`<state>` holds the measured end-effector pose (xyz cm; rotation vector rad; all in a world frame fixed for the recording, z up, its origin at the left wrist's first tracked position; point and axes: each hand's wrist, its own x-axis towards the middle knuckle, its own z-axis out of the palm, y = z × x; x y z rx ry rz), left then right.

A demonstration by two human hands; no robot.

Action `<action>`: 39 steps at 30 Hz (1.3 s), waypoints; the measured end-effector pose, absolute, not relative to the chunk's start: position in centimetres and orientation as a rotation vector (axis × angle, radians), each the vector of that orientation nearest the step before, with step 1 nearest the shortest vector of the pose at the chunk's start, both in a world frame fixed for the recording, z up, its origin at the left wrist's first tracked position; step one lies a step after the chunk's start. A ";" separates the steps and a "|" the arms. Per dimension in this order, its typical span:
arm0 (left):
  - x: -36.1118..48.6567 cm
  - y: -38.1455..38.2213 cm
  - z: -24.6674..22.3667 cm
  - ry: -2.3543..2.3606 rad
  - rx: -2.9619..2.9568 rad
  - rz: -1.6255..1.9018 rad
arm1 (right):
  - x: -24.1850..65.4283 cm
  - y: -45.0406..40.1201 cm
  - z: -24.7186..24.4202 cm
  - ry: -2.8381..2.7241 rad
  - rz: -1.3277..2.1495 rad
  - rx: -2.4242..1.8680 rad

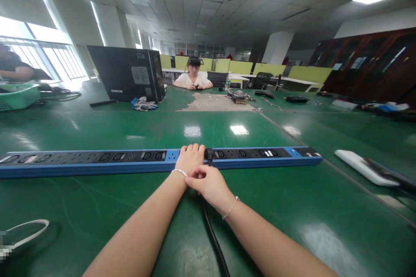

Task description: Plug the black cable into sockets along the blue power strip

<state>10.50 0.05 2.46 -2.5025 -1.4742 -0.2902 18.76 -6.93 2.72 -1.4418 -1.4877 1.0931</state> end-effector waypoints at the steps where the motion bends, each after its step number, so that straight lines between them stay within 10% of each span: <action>1: 10.5 0.1 2.5 -1.470 -2.505 -0.289 | 18.6 -7.1 2.6 -1.505 1.037 -1.454; 39: 10.2 0.1 1.4 -1.396 -2.504 -0.455 | 20.2 -4.2 4.9 -1.936 -0.196 -2.062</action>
